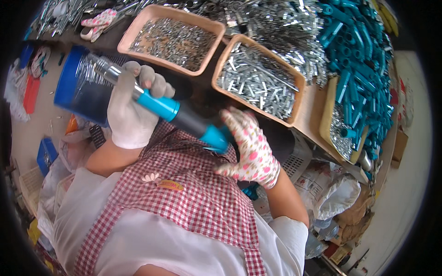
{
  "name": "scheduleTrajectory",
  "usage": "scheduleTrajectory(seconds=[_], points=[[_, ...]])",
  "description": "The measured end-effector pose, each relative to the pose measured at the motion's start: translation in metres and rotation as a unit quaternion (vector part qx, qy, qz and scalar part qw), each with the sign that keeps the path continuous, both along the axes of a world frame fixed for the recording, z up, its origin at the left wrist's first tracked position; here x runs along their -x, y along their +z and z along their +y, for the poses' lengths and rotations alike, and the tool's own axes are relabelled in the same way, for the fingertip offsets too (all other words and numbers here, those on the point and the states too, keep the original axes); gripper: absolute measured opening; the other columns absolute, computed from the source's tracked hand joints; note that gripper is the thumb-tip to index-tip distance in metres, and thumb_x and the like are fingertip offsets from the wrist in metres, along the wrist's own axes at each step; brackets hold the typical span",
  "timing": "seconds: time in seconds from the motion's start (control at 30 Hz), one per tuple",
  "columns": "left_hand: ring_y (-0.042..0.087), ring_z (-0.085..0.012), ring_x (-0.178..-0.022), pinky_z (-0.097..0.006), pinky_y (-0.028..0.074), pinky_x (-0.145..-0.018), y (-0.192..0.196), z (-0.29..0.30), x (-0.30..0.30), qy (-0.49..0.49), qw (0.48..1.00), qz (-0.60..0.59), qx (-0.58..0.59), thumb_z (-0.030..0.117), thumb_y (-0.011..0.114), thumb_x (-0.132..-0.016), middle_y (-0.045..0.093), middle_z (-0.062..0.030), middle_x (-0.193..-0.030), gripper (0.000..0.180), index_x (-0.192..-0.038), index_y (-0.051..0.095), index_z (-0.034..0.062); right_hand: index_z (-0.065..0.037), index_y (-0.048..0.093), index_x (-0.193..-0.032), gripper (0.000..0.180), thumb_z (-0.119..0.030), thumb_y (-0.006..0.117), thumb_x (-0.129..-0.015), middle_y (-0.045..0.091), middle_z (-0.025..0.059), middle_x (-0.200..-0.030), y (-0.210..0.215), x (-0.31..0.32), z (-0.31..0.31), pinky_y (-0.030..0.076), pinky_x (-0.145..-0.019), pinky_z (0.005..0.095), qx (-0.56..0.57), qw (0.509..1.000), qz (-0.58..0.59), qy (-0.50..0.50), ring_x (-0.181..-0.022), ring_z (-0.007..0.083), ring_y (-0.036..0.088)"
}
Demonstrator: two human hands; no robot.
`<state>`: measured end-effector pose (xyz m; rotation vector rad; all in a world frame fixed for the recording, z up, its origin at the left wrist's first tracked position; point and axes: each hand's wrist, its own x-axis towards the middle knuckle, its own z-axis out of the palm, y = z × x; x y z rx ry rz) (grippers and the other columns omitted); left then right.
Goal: The person assembles tools by fitting metal tubes and fasteners into plastic handles by hand and placing the completed tools into a basket.
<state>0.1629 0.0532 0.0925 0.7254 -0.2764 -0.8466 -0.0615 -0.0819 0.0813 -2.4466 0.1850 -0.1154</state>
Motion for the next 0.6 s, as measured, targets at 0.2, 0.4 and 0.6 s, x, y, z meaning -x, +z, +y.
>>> scheduleTrajectory(seconds=[0.2,0.4,0.6], points=[[0.056,-0.031,-0.094,-0.054,0.043,-0.096,-0.12,-0.017,0.033,-0.055,0.885,0.416,-0.203,0.029,0.053,-0.099,0.056,-0.0129,-0.099,0.024,-0.105,0.052,0.0055,0.003,0.039,-0.143,0.082,-0.021,0.071,-0.071,0.067,0.014,-0.103,-0.021,0.026,0.014,0.053,-0.081,0.0328,-0.492,0.827,0.068,-0.265,-0.088,0.0217,0.067],[0.063,-0.0277,-0.099,-0.043,0.059,-0.075,-0.27,-0.086,0.104,-0.335,0.793,0.249,-0.445,0.028,0.057,-0.098,0.062,-0.0145,-0.114,0.032,-0.119,0.057,0.0043,0.0,0.058,-0.111,0.029,-0.012,0.05,-0.086,0.064,0.0119,-0.087,-0.146,0.022,0.027,0.055,-0.071,0.041,-0.671,0.457,0.041,-0.582,-0.073,0.0257,0.062],[0.065,-0.0243,-0.092,-0.038,0.06,-0.072,-0.331,-0.087,0.124,-0.411,0.787,0.3,-0.349,0.029,0.054,-0.099,0.065,-0.0114,-0.11,0.03,-0.12,0.061,0.0083,0.0,0.059,-0.099,0.023,-0.015,0.047,-0.085,0.062,0.0127,-0.081,-0.166,0.02,0.027,0.054,-0.071,0.0397,-0.643,0.464,0.081,-0.604,-0.074,0.0278,0.061]])
